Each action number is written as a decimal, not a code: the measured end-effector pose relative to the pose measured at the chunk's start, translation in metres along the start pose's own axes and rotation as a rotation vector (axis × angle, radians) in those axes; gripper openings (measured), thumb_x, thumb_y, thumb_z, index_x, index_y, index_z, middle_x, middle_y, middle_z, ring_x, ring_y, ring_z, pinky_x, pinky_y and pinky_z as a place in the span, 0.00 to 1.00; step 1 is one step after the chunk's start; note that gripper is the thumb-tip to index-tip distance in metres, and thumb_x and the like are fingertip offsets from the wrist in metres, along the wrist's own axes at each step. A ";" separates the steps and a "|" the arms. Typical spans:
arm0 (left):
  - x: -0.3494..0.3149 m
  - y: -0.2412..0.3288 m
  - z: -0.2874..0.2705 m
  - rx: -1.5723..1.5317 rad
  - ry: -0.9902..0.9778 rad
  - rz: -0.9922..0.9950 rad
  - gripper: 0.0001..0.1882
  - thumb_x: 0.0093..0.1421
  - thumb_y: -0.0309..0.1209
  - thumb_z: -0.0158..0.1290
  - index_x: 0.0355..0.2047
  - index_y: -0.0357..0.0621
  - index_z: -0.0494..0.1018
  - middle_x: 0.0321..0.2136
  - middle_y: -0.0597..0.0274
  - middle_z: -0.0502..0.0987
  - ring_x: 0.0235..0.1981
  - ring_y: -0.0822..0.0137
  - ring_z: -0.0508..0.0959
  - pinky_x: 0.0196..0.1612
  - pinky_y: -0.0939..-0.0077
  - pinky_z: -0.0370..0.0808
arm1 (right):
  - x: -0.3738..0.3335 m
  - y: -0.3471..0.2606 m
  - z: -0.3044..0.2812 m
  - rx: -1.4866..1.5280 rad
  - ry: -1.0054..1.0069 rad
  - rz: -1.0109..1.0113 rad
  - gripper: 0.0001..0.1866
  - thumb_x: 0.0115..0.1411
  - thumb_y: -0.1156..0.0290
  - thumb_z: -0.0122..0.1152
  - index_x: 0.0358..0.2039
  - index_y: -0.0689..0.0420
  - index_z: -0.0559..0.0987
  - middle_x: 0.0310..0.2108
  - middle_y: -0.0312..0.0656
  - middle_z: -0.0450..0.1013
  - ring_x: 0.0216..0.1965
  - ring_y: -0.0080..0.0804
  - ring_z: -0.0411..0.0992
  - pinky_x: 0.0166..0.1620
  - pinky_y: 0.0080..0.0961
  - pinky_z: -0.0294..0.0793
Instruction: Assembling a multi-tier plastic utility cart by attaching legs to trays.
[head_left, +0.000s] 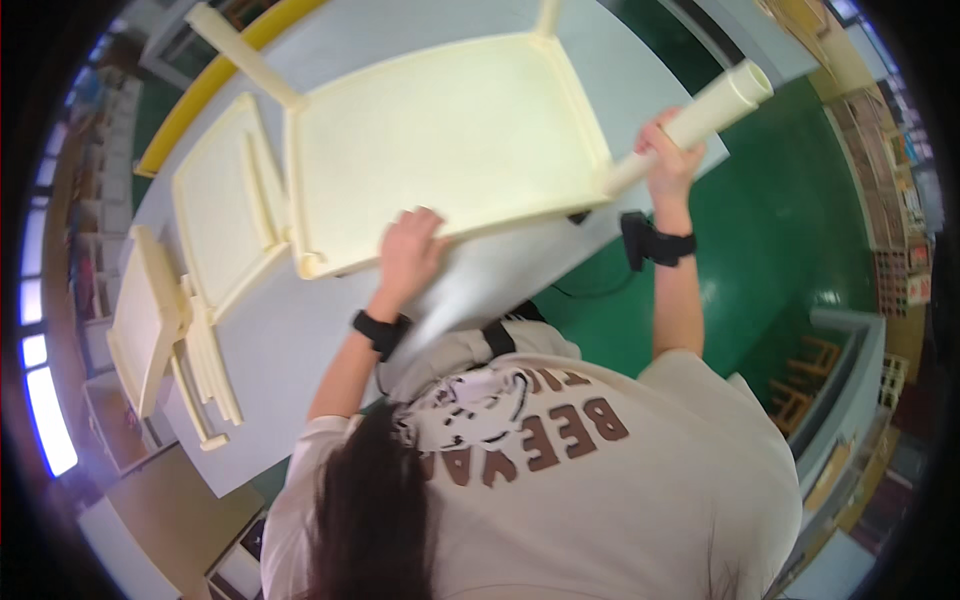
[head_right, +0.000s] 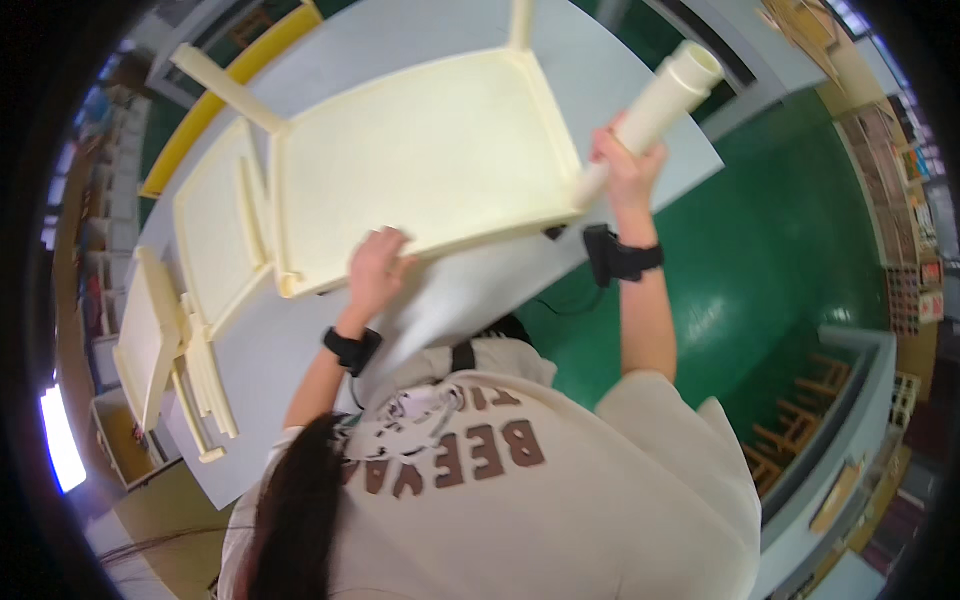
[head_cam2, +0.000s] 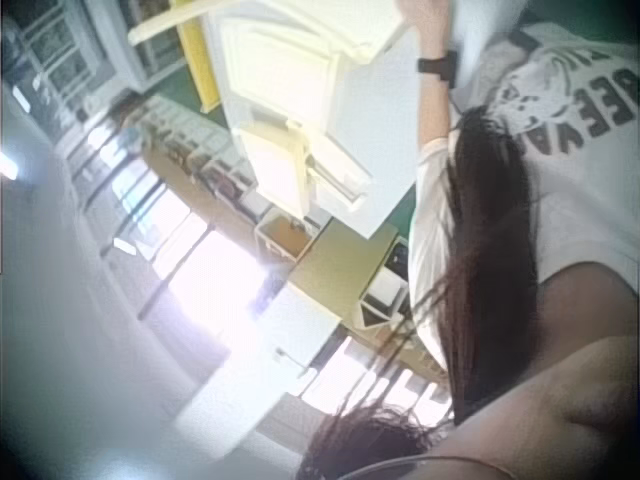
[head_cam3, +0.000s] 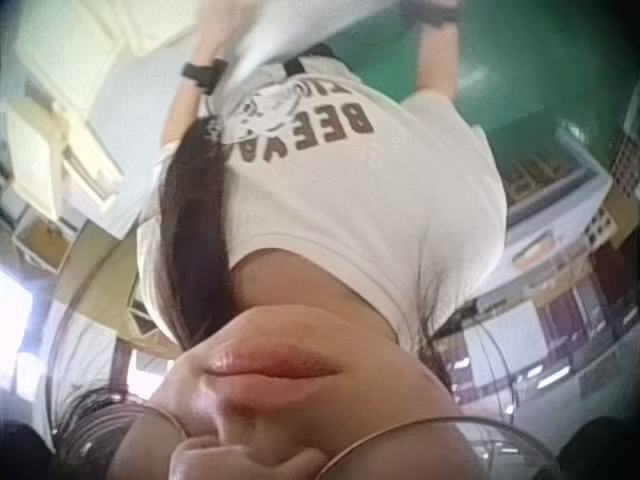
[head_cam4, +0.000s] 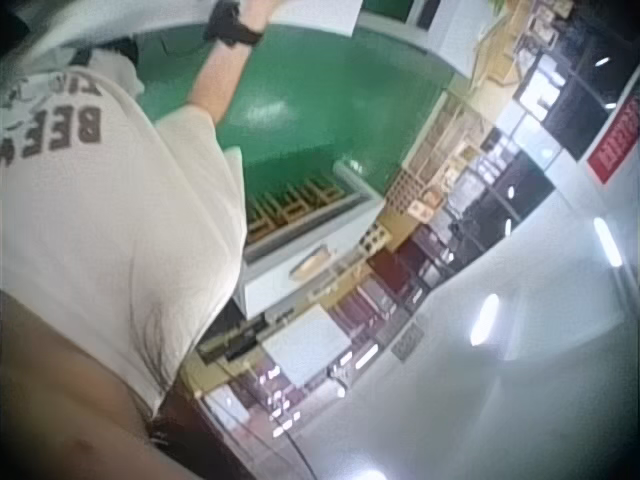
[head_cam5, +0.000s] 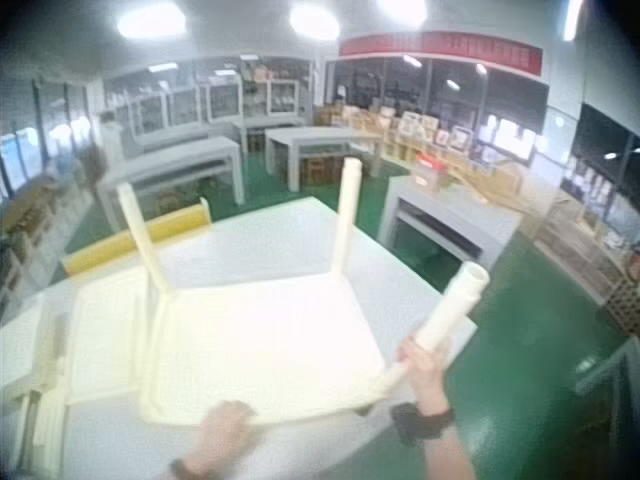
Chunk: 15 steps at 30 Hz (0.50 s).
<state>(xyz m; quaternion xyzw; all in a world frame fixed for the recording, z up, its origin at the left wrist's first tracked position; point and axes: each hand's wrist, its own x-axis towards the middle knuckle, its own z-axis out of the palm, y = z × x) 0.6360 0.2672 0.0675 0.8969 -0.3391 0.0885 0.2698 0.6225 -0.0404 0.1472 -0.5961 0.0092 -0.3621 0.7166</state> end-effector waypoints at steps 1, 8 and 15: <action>0.001 0.003 0.004 0.004 -0.009 0.005 0.12 0.44 0.31 0.52 0.29 0.42 0.67 0.28 0.58 0.68 0.30 0.58 0.67 0.31 0.68 0.65 | 0.005 0.004 -0.008 -0.017 -0.002 -0.013 0.07 0.41 0.79 0.54 0.23 0.62 0.68 0.16 0.37 0.64 0.15 0.23 0.64 0.20 0.18 0.63; -0.009 0.019 -0.009 0.071 -0.043 0.106 0.24 0.43 0.28 0.52 0.43 0.44 0.63 0.40 0.54 0.63 0.43 0.55 0.62 0.47 0.65 0.60 | 0.028 0.015 -0.015 -0.078 0.066 -0.058 0.07 0.42 0.79 0.52 0.23 0.60 0.65 0.14 0.37 0.62 0.13 0.24 0.61 0.18 0.18 0.61; -0.040 -0.014 -0.089 -0.082 0.250 -0.115 0.16 0.45 0.26 0.51 0.38 0.44 0.68 0.38 0.56 0.65 0.42 0.57 0.64 0.45 0.68 0.61 | 0.025 0.014 -0.010 -0.300 0.155 -0.112 0.08 0.49 0.75 0.52 0.28 0.61 0.64 0.24 0.41 0.62 0.24 0.27 0.63 0.29 0.22 0.65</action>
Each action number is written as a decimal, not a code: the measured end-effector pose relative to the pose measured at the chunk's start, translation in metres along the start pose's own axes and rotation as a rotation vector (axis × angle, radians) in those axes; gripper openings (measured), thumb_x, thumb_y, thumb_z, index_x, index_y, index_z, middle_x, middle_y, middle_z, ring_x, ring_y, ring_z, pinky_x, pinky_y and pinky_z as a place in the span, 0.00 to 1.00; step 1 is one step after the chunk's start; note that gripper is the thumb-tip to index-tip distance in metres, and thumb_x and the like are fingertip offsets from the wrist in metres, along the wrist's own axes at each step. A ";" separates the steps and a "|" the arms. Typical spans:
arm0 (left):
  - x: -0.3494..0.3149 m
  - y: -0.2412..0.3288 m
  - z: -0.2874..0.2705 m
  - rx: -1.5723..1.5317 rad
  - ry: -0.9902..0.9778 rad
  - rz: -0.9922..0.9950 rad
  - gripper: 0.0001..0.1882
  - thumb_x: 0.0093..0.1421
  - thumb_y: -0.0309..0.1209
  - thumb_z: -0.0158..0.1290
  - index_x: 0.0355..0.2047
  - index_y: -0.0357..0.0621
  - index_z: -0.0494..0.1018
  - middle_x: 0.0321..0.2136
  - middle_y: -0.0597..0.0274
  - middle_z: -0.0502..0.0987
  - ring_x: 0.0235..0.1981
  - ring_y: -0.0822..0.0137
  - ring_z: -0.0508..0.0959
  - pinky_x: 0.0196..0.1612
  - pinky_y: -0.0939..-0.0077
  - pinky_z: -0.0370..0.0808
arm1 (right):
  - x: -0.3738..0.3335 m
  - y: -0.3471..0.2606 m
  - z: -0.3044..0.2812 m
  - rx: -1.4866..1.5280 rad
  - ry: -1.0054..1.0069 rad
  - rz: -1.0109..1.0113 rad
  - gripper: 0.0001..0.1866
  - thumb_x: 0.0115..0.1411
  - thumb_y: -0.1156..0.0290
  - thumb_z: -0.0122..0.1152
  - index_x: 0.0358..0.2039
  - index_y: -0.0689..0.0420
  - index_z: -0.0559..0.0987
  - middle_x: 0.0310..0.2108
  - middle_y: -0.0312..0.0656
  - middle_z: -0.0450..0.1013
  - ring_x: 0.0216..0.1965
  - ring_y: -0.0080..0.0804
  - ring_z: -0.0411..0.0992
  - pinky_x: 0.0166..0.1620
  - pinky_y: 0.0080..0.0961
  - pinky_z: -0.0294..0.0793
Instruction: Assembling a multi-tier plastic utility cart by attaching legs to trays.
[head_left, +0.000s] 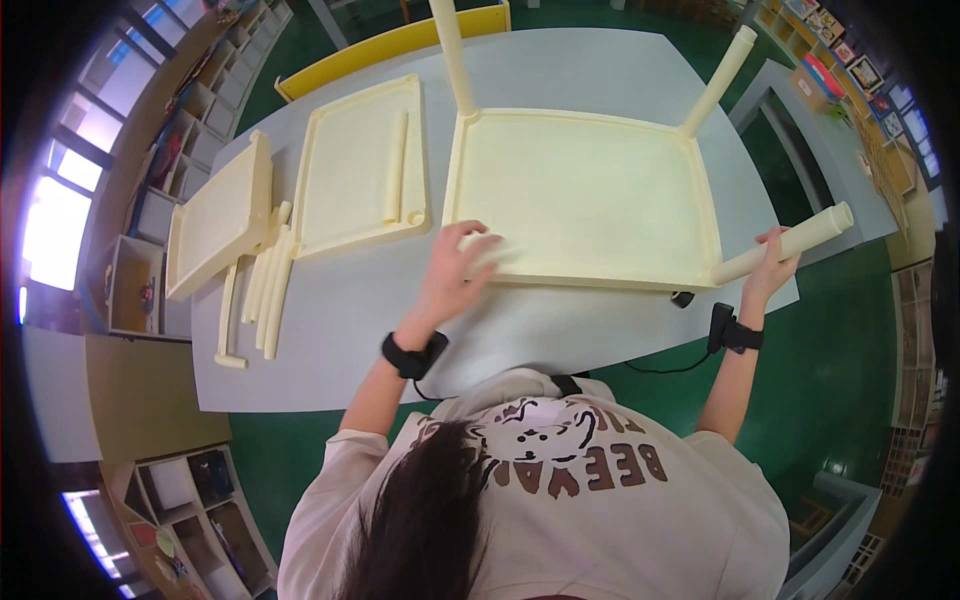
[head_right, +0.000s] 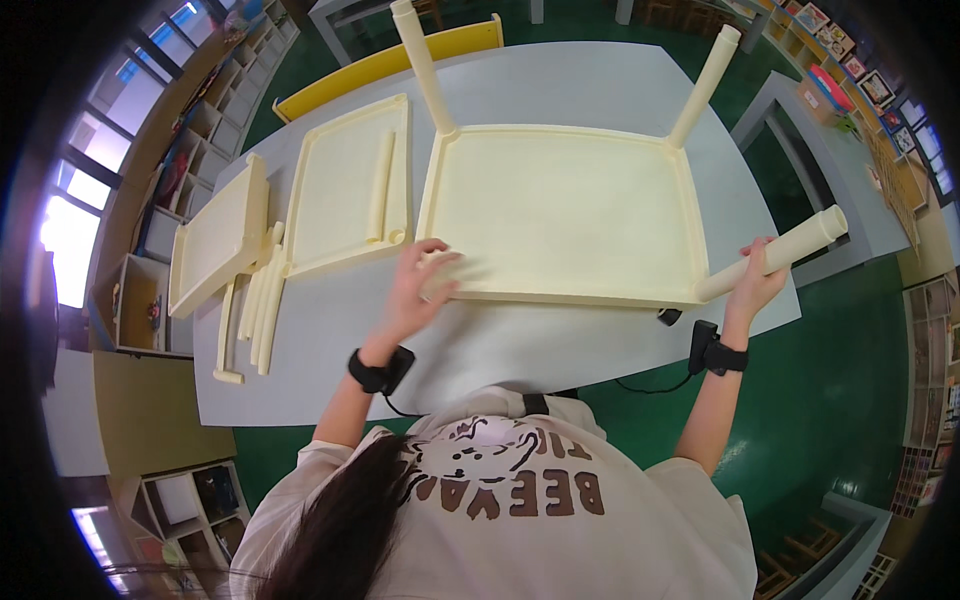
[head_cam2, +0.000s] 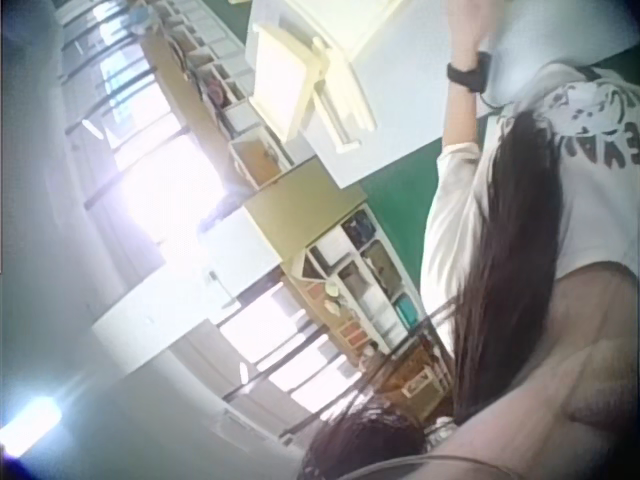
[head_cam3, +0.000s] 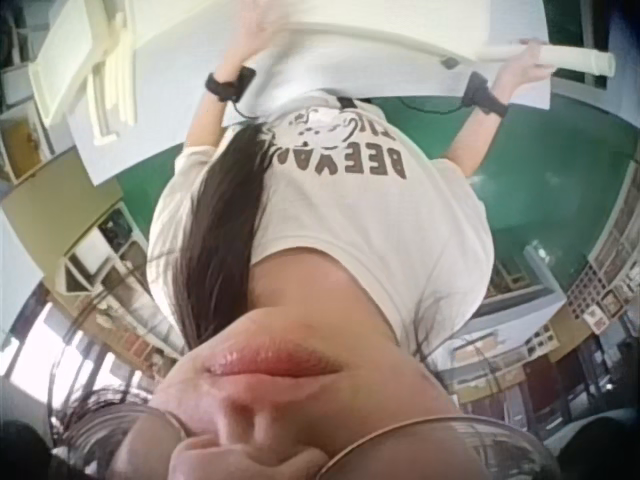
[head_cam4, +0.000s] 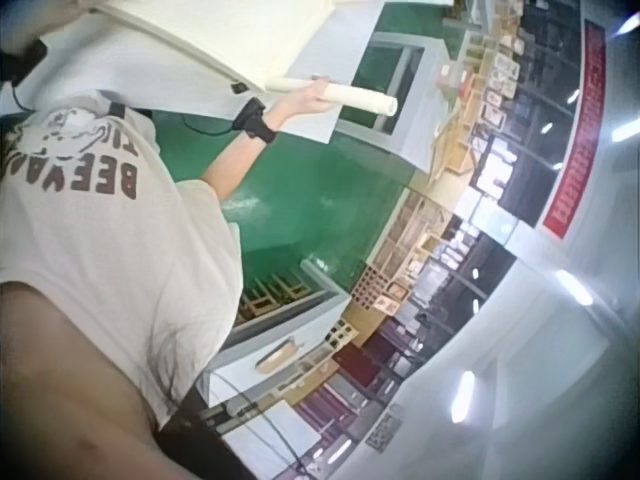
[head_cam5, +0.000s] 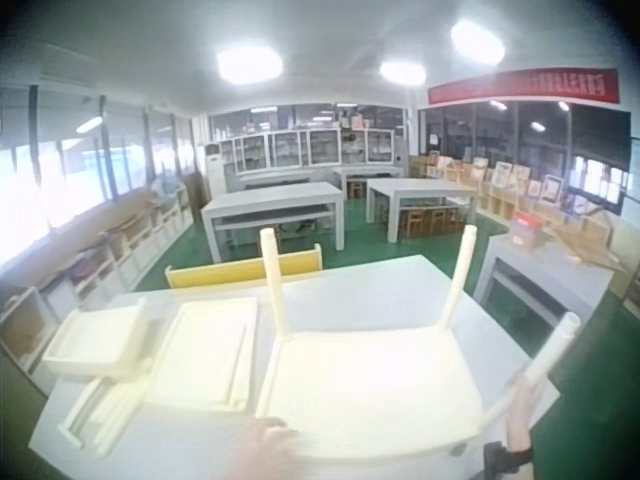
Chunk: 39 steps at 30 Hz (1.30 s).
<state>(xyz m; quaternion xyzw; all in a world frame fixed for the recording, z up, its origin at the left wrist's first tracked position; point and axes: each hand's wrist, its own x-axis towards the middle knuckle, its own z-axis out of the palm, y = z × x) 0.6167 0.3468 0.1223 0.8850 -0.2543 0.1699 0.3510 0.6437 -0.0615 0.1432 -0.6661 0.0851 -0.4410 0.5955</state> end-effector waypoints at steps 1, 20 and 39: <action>0.000 -0.012 -0.012 -0.052 0.056 -0.030 0.14 0.46 0.26 0.50 0.36 0.45 0.69 0.36 0.56 0.67 0.40 0.58 0.66 0.42 0.69 0.63 | -0.001 0.000 0.004 -0.158 0.122 -0.085 0.11 0.50 0.73 0.52 0.31 0.61 0.63 0.30 0.43 0.62 0.30 0.29 0.63 0.33 0.23 0.65; 0.003 -0.252 0.027 0.387 0.097 -0.879 0.28 0.44 0.46 0.51 0.39 0.37 0.61 0.38 0.46 0.65 0.38 0.48 0.68 0.37 0.57 0.67 | -0.092 -0.059 -0.034 -0.575 0.106 -0.121 0.15 0.51 0.72 0.52 0.39 0.58 0.63 0.38 0.37 0.61 0.40 0.26 0.58 0.40 0.21 0.59; -0.010 -0.117 -0.045 -0.132 0.331 -0.235 0.19 0.48 0.31 0.50 0.39 0.35 0.63 0.26 0.47 0.72 0.28 0.49 0.72 0.30 0.66 0.68 | -0.098 -0.088 0.087 0.005 -0.488 0.161 0.22 0.51 0.77 0.50 0.47 0.58 0.57 0.42 0.42 0.62 0.43 0.26 0.60 0.46 0.20 0.58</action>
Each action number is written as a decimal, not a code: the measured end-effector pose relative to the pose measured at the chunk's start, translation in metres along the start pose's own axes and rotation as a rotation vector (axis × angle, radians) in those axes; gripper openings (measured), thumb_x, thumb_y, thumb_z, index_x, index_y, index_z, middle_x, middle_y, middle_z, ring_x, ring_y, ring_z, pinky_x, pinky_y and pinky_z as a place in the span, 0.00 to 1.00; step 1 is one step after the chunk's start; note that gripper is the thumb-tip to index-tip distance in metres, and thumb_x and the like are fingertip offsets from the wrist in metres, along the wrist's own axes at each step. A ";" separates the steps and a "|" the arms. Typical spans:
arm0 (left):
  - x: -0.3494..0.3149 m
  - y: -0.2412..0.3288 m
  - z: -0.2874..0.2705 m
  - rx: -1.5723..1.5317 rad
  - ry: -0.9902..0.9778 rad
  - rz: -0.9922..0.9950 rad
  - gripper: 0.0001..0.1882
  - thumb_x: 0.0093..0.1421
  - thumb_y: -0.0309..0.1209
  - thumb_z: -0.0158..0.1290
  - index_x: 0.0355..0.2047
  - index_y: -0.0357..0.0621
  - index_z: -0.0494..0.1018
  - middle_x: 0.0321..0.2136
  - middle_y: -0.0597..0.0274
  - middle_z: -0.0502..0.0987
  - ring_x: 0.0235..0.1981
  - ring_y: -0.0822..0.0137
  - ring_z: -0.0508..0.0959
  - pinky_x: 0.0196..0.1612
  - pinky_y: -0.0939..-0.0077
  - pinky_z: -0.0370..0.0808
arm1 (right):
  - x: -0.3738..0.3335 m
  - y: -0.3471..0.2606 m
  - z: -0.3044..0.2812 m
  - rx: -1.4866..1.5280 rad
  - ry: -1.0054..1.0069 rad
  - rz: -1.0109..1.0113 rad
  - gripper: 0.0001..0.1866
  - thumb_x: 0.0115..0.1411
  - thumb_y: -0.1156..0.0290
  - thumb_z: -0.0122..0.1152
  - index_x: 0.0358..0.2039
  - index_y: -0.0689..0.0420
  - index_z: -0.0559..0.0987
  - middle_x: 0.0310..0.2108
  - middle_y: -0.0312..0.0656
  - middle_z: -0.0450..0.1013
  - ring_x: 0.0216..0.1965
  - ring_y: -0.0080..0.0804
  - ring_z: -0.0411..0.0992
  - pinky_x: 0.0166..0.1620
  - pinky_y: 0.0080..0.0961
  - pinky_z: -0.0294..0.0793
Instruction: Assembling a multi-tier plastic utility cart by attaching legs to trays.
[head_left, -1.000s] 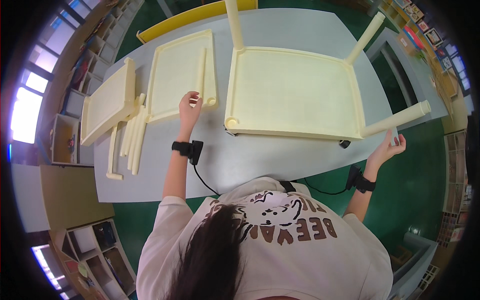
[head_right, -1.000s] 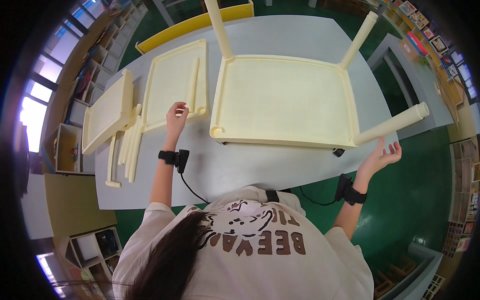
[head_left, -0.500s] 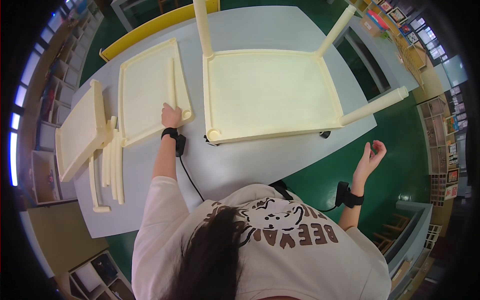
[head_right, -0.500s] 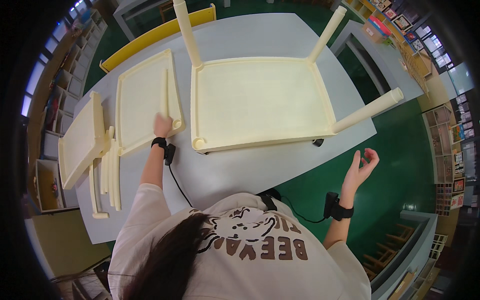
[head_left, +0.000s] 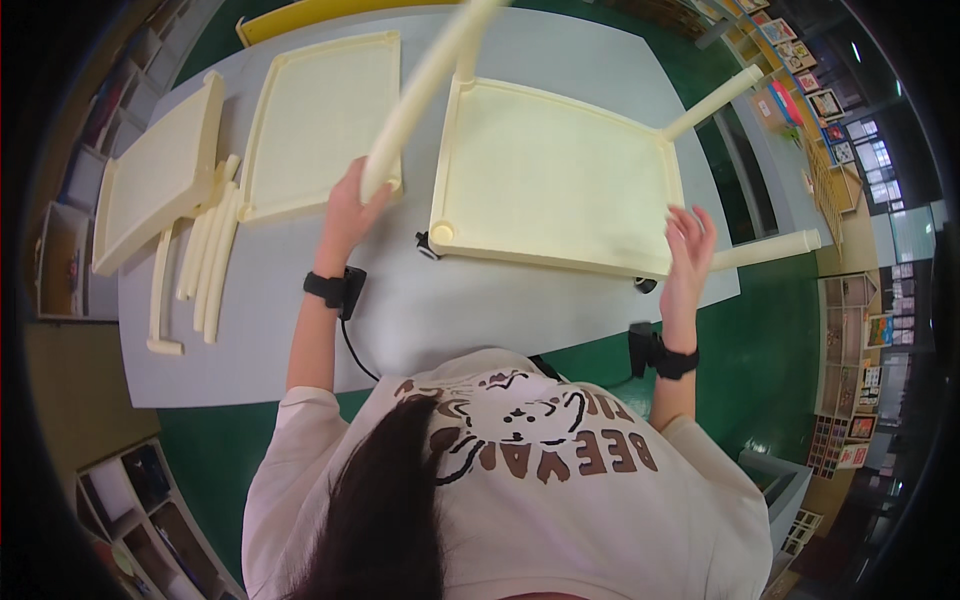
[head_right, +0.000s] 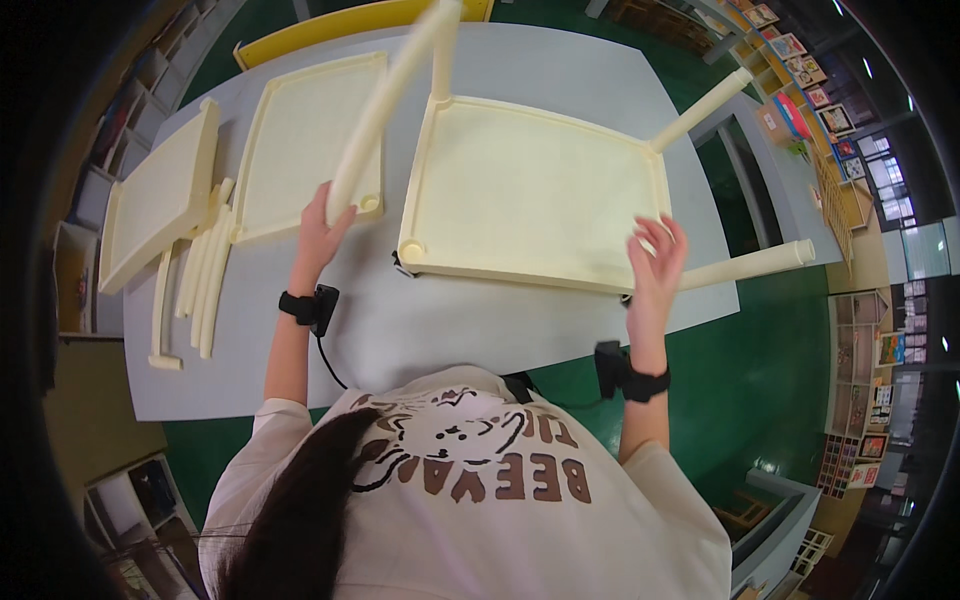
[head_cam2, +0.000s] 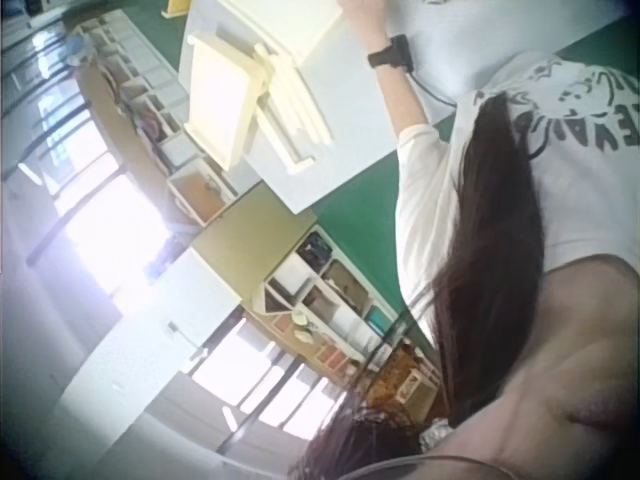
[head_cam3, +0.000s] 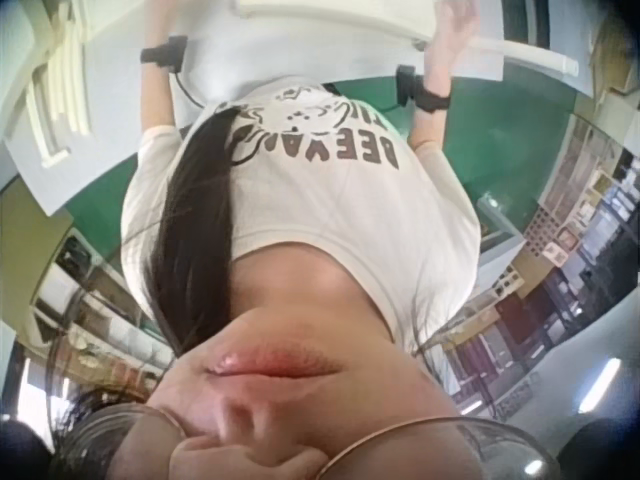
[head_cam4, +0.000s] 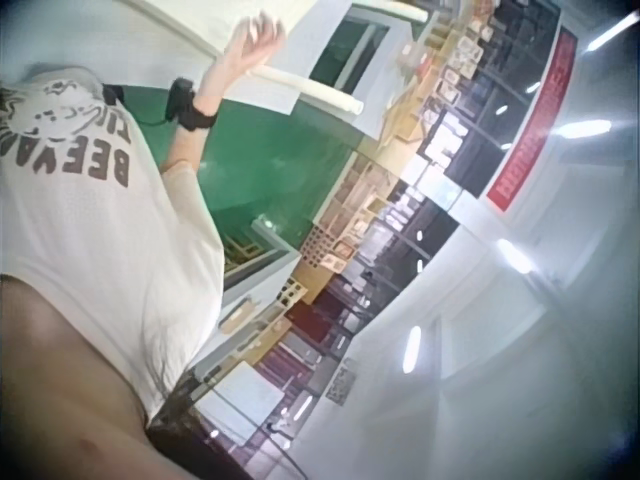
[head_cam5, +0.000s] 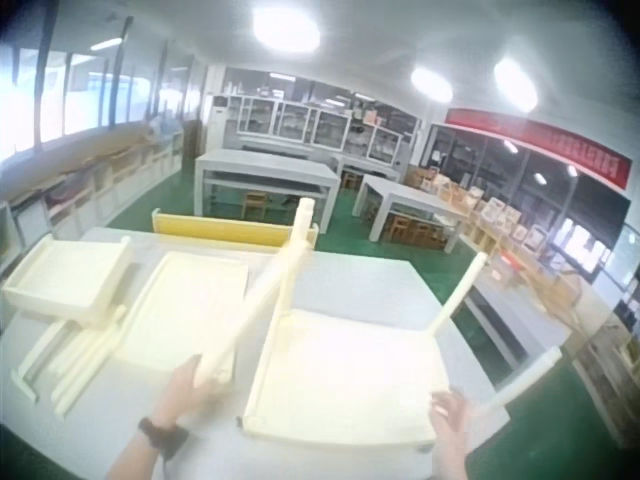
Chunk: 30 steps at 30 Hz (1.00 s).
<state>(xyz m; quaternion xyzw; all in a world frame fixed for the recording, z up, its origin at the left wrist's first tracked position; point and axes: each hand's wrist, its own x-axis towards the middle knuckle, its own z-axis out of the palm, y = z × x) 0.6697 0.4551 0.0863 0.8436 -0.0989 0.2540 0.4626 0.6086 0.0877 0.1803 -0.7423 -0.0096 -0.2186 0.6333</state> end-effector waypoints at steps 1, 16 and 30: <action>-0.007 0.011 0.000 0.002 -0.094 0.064 0.19 0.48 0.32 0.50 0.39 0.36 0.63 0.27 0.47 0.72 0.28 0.50 0.72 0.30 0.67 0.68 | 0.008 -0.007 0.016 0.059 -0.092 0.017 0.27 0.50 0.76 0.51 0.50 0.57 0.54 0.43 0.42 0.62 0.44 0.27 0.59 0.46 0.21 0.59; -0.062 0.045 0.029 0.027 -0.374 0.074 0.21 0.47 0.33 0.52 0.41 0.42 0.61 0.33 0.50 0.67 0.32 0.52 0.70 0.32 0.67 0.68 | 0.046 -0.035 0.095 0.851 -0.679 0.255 0.02 0.49 0.75 0.48 0.21 0.57 0.66 0.19 0.38 0.62 0.26 0.31 0.62 0.44 0.32 0.61; -0.048 0.019 0.029 0.074 -0.399 0.053 0.27 0.42 0.36 0.57 0.45 0.48 0.65 0.48 0.57 0.57 0.49 0.55 0.58 0.50 0.65 0.60 | 0.057 -0.066 0.100 0.781 -0.813 -0.123 0.06 0.40 0.75 0.46 0.12 0.53 0.61 0.08 0.34 0.55 0.13 0.26 0.54 0.30 0.26 0.59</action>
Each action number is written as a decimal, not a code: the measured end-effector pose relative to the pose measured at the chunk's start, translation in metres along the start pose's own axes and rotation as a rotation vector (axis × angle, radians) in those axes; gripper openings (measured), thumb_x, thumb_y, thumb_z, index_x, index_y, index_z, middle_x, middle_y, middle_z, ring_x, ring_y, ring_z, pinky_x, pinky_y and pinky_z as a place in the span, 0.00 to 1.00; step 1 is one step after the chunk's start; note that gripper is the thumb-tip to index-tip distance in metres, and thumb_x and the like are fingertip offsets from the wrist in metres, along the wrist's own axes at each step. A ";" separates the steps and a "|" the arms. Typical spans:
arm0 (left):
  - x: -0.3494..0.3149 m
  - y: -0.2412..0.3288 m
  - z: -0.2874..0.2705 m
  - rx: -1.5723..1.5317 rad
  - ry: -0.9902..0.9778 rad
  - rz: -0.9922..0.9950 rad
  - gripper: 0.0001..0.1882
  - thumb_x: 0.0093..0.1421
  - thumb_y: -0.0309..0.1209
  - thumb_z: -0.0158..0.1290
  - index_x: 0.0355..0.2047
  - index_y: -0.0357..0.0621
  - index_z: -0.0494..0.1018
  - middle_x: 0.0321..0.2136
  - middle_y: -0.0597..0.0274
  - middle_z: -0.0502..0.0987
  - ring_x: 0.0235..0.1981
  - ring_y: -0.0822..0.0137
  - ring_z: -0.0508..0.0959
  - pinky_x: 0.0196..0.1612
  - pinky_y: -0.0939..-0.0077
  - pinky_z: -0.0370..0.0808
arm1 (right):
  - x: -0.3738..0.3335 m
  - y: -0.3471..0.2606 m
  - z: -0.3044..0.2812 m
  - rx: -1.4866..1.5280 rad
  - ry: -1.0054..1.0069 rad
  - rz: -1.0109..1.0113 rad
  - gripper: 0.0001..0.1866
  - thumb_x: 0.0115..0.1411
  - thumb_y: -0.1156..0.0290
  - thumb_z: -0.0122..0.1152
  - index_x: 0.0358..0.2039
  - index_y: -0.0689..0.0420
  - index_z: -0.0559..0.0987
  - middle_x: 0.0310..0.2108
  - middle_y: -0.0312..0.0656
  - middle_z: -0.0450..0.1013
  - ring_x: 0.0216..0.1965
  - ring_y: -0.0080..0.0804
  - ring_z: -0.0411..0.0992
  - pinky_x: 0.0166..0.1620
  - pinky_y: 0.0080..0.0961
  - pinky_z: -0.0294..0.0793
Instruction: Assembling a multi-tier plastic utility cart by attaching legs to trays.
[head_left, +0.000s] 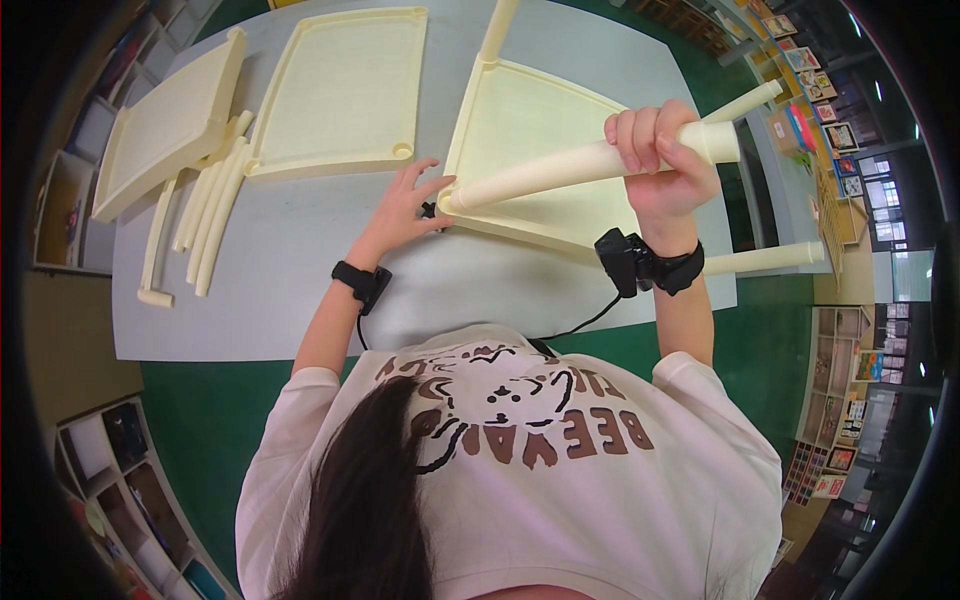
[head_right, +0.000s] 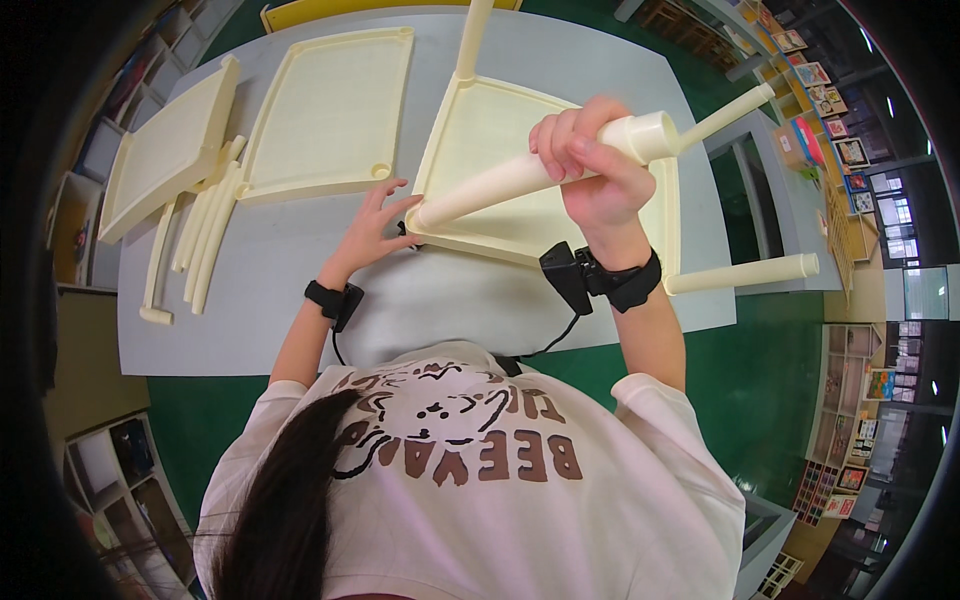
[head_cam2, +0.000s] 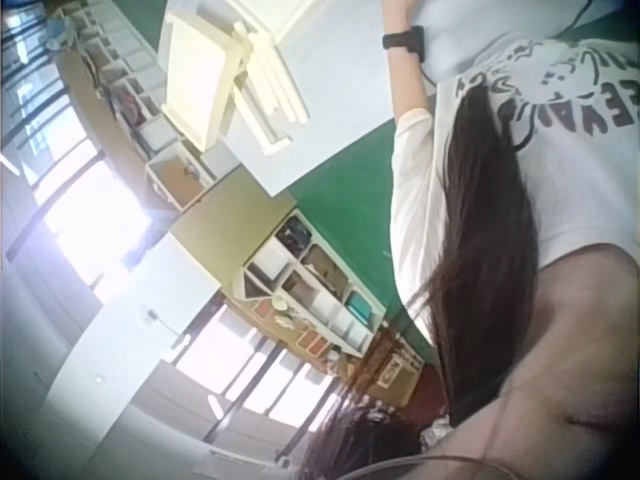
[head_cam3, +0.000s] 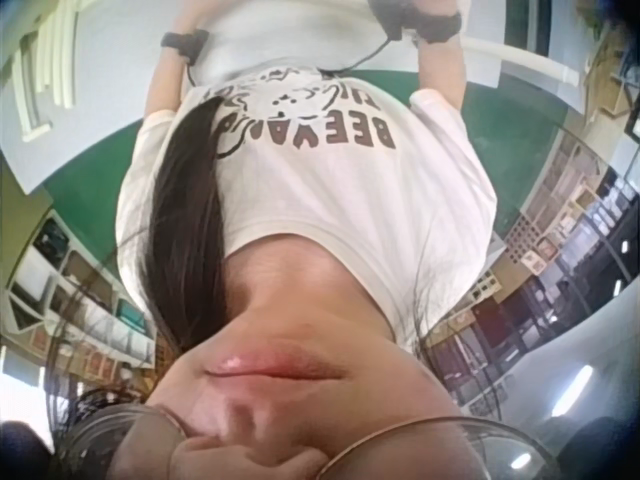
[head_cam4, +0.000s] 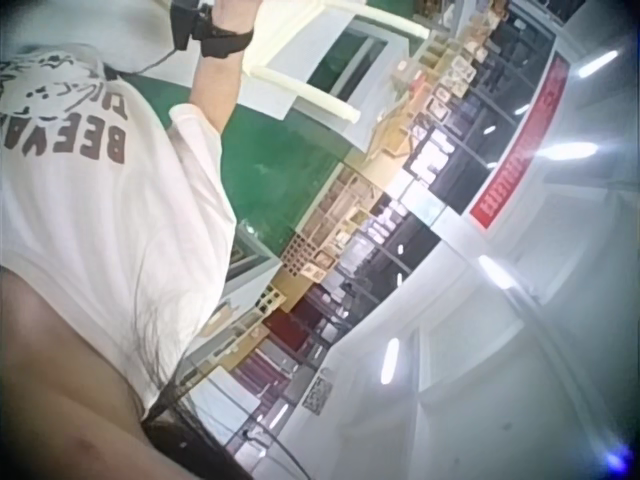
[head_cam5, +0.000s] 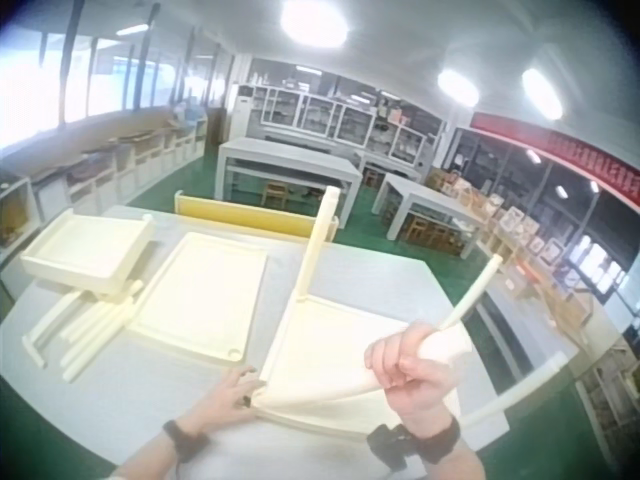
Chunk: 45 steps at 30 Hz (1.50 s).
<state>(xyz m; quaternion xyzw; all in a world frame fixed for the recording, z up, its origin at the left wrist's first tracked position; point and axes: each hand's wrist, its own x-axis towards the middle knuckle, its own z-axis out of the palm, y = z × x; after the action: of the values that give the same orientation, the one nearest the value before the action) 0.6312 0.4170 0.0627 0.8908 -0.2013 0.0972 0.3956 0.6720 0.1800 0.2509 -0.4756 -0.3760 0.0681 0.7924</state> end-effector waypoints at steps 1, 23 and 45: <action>0.000 0.000 -0.001 0.006 -0.035 0.011 0.28 0.41 0.36 0.57 0.46 0.50 0.64 0.49 0.59 0.57 0.49 0.55 0.58 0.50 0.65 0.60 | -0.001 0.003 0.000 -0.016 -0.013 0.000 0.06 0.40 0.75 0.46 0.12 0.53 0.61 0.08 0.34 0.55 0.13 0.26 0.55 0.30 0.26 0.59; 0.002 -0.012 0.001 -0.291 -0.144 -0.177 0.37 0.38 0.25 0.55 0.52 0.53 0.57 0.50 0.74 0.63 0.22 0.69 0.71 0.34 0.77 0.69 | 0.022 0.032 0.017 0.011 -0.134 0.073 0.08 0.40 0.80 0.50 0.11 0.56 0.63 0.08 0.34 0.58 0.12 0.25 0.57 0.23 0.21 0.57; 0.000 -0.005 0.008 -0.303 -0.094 -0.244 0.35 0.37 0.25 0.56 0.49 0.52 0.58 0.40 0.73 0.69 0.16 0.72 0.65 0.27 0.80 0.65 | 0.023 0.028 0.019 -0.011 -0.161 0.091 0.09 0.39 0.80 0.51 0.10 0.57 0.63 0.08 0.34 0.57 0.12 0.23 0.57 0.19 0.19 0.55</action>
<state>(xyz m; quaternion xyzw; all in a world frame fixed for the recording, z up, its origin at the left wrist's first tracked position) 0.6337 0.4142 0.0539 0.8425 -0.1226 -0.0247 0.5239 0.6827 0.2190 0.2450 -0.4893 -0.4168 0.1399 0.7532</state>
